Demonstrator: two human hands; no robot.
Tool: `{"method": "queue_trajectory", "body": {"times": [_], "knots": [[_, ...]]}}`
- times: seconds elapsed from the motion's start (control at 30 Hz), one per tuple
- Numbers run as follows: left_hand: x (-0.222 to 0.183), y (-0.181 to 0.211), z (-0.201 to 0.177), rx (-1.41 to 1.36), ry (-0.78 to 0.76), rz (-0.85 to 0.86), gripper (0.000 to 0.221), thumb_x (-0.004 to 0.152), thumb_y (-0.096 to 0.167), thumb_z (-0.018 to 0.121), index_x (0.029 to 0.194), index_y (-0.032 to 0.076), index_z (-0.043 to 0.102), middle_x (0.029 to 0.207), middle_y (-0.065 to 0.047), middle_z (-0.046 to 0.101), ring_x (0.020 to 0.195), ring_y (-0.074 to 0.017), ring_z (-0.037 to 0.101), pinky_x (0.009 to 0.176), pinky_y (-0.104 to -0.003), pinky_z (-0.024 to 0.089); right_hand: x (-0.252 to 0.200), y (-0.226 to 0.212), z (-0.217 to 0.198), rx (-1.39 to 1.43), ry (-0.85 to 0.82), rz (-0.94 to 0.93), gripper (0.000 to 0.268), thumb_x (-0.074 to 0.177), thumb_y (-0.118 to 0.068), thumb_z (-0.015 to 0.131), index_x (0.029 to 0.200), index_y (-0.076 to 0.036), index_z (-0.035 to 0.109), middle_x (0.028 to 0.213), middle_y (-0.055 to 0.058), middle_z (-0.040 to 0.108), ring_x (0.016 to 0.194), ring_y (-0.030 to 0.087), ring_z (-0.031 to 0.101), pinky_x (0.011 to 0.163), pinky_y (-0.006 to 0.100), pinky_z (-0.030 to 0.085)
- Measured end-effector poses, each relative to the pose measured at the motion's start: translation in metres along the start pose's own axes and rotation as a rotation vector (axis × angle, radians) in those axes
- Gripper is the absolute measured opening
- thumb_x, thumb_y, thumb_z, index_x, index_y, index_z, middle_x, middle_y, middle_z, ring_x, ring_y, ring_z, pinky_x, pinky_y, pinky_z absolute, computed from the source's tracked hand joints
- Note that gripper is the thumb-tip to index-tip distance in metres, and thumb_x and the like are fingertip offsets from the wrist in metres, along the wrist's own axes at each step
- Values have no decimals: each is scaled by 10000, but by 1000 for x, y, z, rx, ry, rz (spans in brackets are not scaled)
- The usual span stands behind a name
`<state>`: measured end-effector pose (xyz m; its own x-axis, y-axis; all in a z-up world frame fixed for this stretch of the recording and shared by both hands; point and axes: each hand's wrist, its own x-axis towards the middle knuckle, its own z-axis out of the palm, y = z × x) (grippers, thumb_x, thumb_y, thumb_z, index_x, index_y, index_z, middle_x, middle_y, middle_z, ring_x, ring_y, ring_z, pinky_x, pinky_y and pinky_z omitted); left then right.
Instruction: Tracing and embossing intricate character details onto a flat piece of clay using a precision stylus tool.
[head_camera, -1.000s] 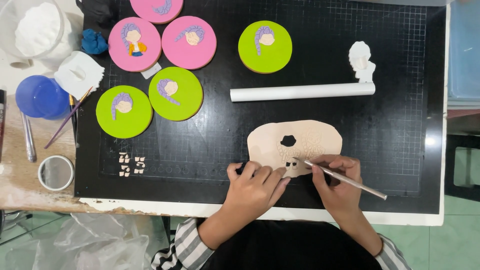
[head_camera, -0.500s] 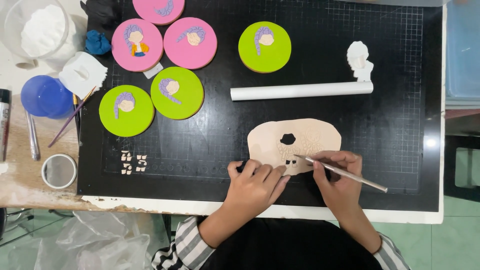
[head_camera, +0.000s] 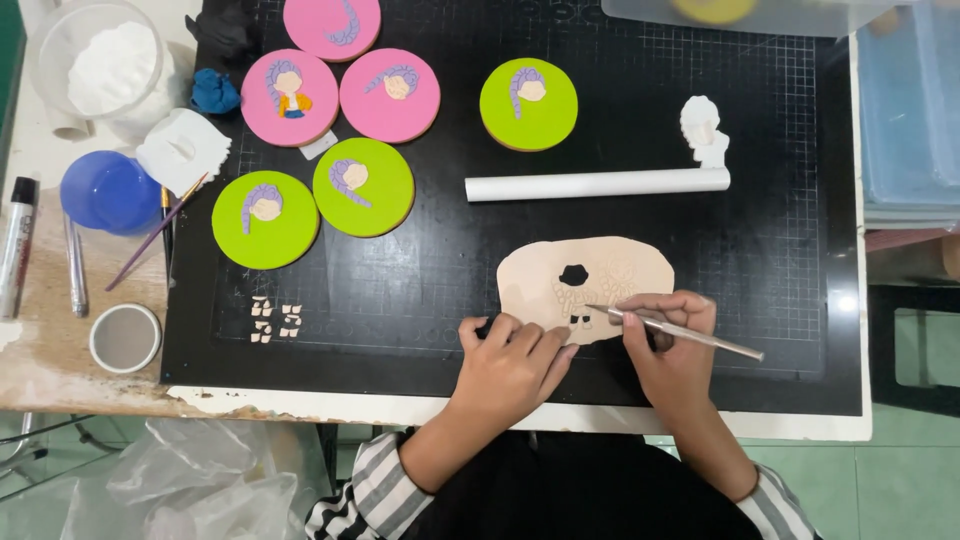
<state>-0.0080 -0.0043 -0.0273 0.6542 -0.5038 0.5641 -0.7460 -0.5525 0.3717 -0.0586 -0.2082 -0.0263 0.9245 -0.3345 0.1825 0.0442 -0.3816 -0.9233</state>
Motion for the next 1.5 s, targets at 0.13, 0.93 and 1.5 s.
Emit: {"method": "queue_trajectory", "body": {"times": [0.13, 0.93, 1.5], "knots": [[-1, 0, 1, 3, 12, 4, 181, 979, 291, 639, 964, 148, 749, 682, -25, 578, 781, -198, 522, 886, -508, 264, 0, 1, 1, 5, 9, 3, 344, 984, -36, 642, 1142, -29, 335, 1008, 181, 736, 821, 238, 779, 769, 333, 613], [3, 1, -6, 32, -84, -42, 219, 986, 338, 628, 1048, 165, 747, 669, -21, 586, 760, -208, 543, 844, -494, 284, 26, 6, -5, 237, -114, 135, 241, 1012, -46, 581, 1103, -73, 359, 993, 182, 689, 845, 195, 727, 790, 335, 609], [3, 1, -6, 40, -70, -39, 203, 978, 329, 635, 1049, 179, 752, 675, -14, 589, 768, -203, 551, 846, -493, 295, 27, 7, -4, 166, -130, 140, 240, 998, -34, 602, 1090, -51, 380, 960, 187, 698, 820, 203, 738, 765, 336, 622]]}}
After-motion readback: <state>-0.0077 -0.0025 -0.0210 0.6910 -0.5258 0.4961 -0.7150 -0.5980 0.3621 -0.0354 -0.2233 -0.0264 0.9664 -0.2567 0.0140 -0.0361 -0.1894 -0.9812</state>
